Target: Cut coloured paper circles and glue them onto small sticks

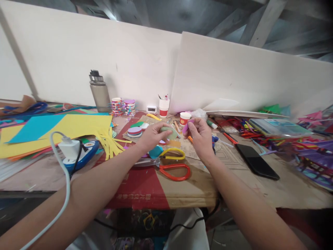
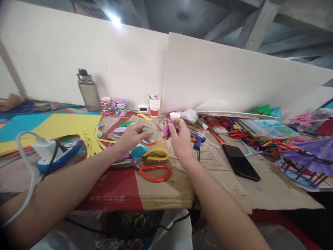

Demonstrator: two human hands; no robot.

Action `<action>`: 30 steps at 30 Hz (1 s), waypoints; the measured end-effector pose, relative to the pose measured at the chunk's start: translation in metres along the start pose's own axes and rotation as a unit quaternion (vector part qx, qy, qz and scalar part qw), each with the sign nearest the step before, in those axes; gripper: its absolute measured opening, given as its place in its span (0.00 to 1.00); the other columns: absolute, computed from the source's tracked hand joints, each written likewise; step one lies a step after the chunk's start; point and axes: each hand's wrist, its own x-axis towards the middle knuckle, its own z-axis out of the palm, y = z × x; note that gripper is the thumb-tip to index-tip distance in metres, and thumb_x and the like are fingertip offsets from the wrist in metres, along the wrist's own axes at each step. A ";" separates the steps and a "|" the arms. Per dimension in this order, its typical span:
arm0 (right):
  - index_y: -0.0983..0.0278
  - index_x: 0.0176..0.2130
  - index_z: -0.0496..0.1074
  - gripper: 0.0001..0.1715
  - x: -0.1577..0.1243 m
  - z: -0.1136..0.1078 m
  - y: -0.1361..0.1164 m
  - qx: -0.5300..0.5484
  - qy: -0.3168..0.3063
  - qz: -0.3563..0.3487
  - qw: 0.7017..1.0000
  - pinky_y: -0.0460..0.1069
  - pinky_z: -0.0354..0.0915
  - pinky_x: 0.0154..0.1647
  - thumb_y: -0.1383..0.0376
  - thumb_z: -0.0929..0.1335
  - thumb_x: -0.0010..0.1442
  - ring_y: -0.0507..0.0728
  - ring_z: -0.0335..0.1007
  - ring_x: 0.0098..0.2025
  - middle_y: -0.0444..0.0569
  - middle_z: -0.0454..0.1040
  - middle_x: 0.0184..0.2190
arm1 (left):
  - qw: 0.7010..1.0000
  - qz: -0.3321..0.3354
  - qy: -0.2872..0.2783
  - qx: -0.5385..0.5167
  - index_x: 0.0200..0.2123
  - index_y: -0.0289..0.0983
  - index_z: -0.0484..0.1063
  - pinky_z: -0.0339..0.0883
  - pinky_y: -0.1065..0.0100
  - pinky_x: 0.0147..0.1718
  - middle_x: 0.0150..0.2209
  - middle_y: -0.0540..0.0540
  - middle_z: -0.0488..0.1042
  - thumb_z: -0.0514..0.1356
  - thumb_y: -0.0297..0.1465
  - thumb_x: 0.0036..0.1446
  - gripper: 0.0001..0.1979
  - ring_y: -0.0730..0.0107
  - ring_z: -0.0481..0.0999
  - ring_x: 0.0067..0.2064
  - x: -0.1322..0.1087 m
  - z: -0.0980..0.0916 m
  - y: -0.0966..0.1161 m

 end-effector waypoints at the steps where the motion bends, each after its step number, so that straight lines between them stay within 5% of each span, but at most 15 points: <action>1: 0.59 0.37 0.64 0.10 0.000 0.001 0.001 0.007 -0.003 0.007 1.000 0.47 0.67 0.27 0.57 0.68 0.62 0.50 0.66 0.23 0.39 0.72 0.24 | 0.999 -0.033 0.011 0.000 0.39 0.35 0.75 0.74 0.69 0.26 0.35 0.46 0.78 0.67 0.45 0.52 0.19 0.70 0.77 0.27 0.001 0.000 -0.001; 11: 0.61 0.33 0.68 0.12 0.003 0.003 0.008 -0.032 -0.017 0.053 0.998 0.47 0.66 0.25 0.59 0.73 0.55 0.51 0.67 0.24 0.41 0.72 0.24 | 0.990 -0.117 -0.004 -0.081 0.39 0.33 0.75 0.79 0.63 0.29 0.34 0.46 0.77 0.70 0.44 0.46 0.23 0.66 0.76 0.35 0.004 0.008 -0.004; 21: 0.63 0.29 0.72 0.10 0.004 0.009 0.008 -0.121 -0.010 0.050 0.991 0.47 0.59 0.27 0.60 0.72 0.51 0.50 0.61 0.25 0.41 0.70 0.23 | 0.980 -0.133 -0.016 -0.146 0.38 0.33 0.73 0.79 0.63 0.34 0.36 0.45 0.77 0.69 0.37 0.51 0.16 0.67 0.77 0.37 0.005 0.011 -0.008; 30: 0.63 0.26 0.71 0.13 0.004 0.009 0.015 -0.135 -0.016 0.050 0.990 0.49 0.57 0.30 0.57 0.73 0.48 0.51 0.58 0.26 0.42 0.67 0.23 | 0.975 -0.127 -0.038 -0.179 0.39 0.32 0.75 0.78 0.64 0.38 0.38 0.45 0.78 0.73 0.36 0.45 0.20 0.64 0.79 0.41 0.005 0.016 -0.009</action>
